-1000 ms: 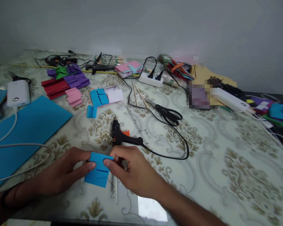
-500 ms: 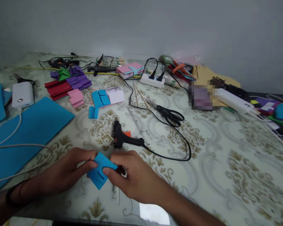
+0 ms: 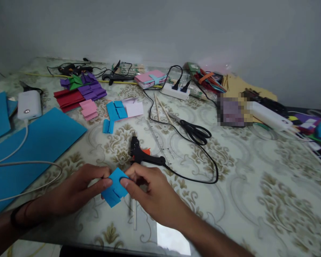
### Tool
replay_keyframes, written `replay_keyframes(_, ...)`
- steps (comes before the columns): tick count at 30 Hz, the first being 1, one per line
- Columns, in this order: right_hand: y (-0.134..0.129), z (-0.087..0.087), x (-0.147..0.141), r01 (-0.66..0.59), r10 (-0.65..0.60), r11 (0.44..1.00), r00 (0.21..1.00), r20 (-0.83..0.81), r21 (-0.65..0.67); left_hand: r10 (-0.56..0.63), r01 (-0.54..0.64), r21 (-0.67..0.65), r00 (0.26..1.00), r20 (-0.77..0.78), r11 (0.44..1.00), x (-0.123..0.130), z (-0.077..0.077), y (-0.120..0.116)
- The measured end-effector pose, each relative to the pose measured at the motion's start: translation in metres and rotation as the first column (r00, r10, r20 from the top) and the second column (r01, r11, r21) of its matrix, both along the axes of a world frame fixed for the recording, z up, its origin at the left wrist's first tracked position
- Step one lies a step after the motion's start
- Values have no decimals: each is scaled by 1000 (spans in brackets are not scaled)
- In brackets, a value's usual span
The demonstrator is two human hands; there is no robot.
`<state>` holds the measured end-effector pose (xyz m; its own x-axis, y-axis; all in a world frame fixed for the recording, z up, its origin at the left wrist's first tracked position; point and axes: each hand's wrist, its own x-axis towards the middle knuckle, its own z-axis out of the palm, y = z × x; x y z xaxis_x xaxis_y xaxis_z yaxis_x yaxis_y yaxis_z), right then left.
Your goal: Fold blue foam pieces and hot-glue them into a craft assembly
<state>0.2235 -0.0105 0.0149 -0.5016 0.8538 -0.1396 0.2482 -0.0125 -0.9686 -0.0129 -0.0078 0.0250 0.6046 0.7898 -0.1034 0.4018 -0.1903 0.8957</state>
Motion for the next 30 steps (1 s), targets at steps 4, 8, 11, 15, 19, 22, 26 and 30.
replay_keyframes(4,0,-1,0,-35,34,999,999,34,34,-15,16,22,1000,-10,1000,-1,1,-1)
replay_keyframes(8,-1,-2,1,-36,32,998,998,59,61,16,-16,28,1000,6,999,0,1,-1)
replay_keyframes(11,-2,-1,1,17,-22,997,997,79,71,62,-61,-39,998,23,997,2,2,1)
replay_keyframes(15,-1,-2,1,122,-126,989,991,50,81,117,-108,-173,992,41,979,2,3,3)
replay_keyframes(19,2,-4,1,202,-202,978,979,-16,48,135,-122,-203,989,55,972,0,1,4)
replay_keyframes(22,3,-5,0,204,-203,979,976,-78,14,132,-119,-178,989,64,977,-3,-1,4)
replay_keyframes(26,2,-10,0,195,-191,980,975,-113,27,125,-116,-146,991,54,983,-4,-2,5)
replay_keyframes(30,2,-14,3,111,-105,991,991,-80,73,136,-131,-93,990,47,987,-3,-2,8)
